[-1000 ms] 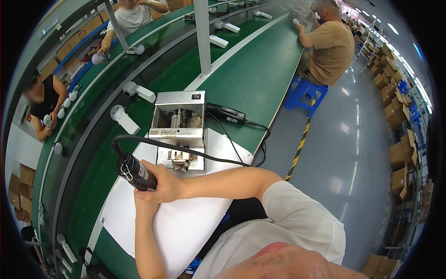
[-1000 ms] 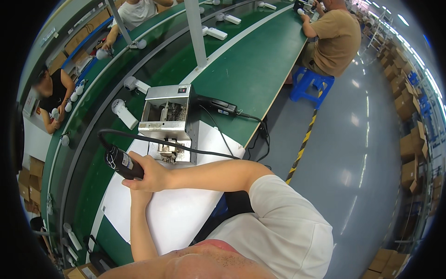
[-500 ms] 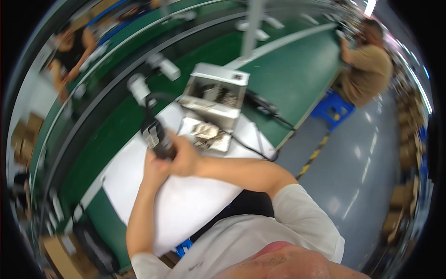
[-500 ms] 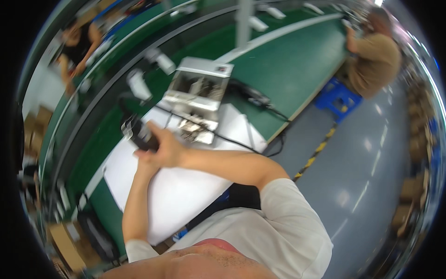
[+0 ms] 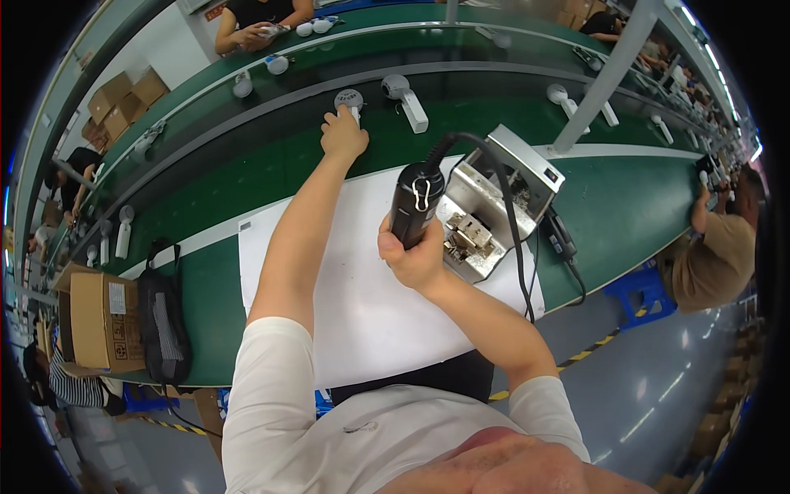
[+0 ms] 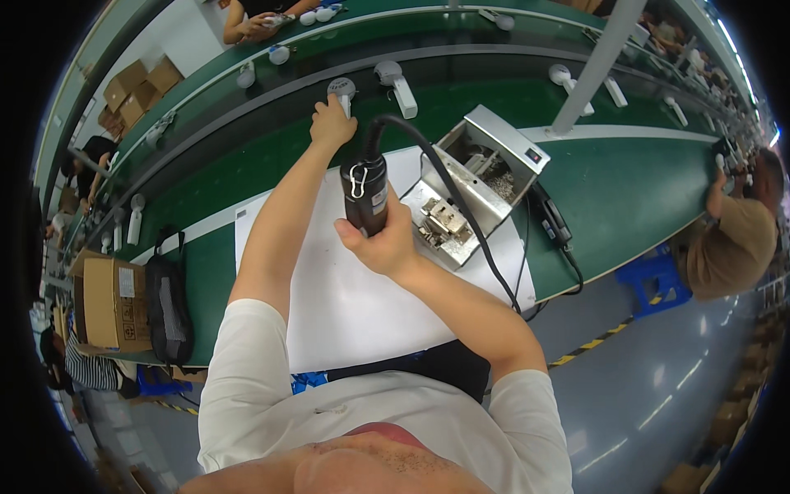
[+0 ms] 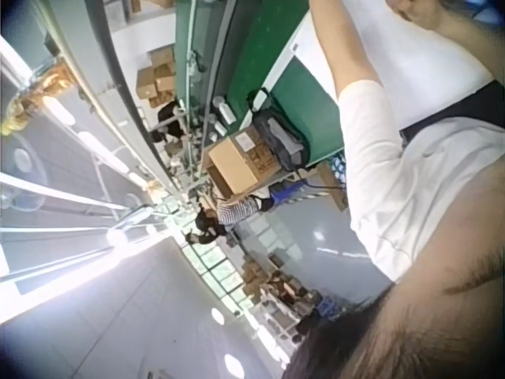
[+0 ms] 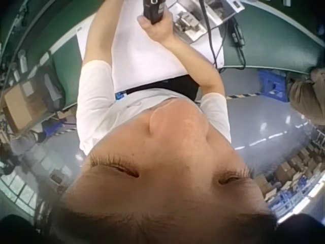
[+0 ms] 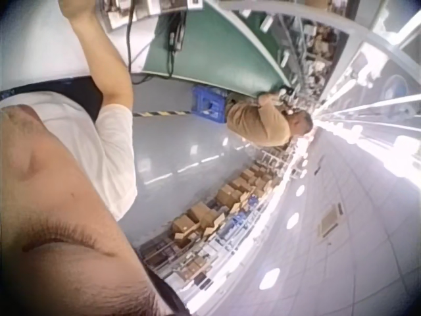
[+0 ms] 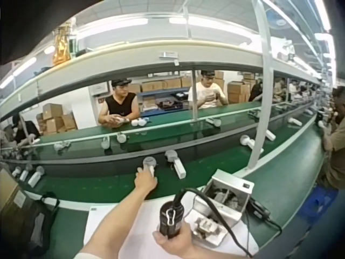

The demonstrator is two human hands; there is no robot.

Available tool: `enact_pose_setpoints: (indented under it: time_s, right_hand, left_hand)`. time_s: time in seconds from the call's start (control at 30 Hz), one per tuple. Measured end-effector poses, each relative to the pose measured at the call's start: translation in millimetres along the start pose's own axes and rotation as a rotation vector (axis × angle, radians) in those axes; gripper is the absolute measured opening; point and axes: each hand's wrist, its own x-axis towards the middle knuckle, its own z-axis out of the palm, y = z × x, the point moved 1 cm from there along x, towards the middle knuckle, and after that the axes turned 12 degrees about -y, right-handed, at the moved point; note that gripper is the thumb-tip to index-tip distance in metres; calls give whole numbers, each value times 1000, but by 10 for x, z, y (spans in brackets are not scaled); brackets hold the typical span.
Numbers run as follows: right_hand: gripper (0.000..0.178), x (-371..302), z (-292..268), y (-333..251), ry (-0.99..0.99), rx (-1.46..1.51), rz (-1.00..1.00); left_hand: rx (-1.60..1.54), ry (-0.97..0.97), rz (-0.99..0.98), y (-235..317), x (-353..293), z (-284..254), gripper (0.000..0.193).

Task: Assemble electronic components using an electric screwdriver on a production line.

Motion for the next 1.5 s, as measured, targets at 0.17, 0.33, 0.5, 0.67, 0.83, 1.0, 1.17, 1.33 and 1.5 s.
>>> enact_pose_setpoints:
  time_s: [0.17, 0.33, 0.5, 0.67, 0.83, 1.0, 1.17, 1.33, 1.5]
  right_hand:
    - [14, -9, 50, 8, 52, 5, -41]
    - [15, 6, 56, 52, 49, -31, -66]
    - [16, -36, 48, 42, 35, -16, -77]
    - [17, -76, 80, 78, 21, -37, -60]
    - [27, -93, 74, 18, 87, 71, -92]
    - [51, -26, 27, -82, 5, -188, 44]
    - [53, 44, -15, -74, 101, -145, -79]
    - [52, 77, -9, 79, 69, -21, -43]
    - [39, -190, -18, 269, 55, 3, 108]
  left_hand:
    - [-415, -176, -43, -319, 38, -249, 65]
    - [-493, -202, 219, 72, -305, -136, 67]
    - [-789, -203, 196, 168, -449, -276, 68]
    - [-1372, -348, 13, -48, -996, -601, 74]
    - [-1743, -568, -177, -152, -1640, -505, 48]
    - [-1854, -669, -30, -241, -1903, -400, 43]
    - [-1659, -733, 4, -79, -1897, -434, 46]
    - [-1885, -727, -161, -21, -1883, -521, 42]
    - [-1883, -830, -237, -207, -1859, -426, 41]
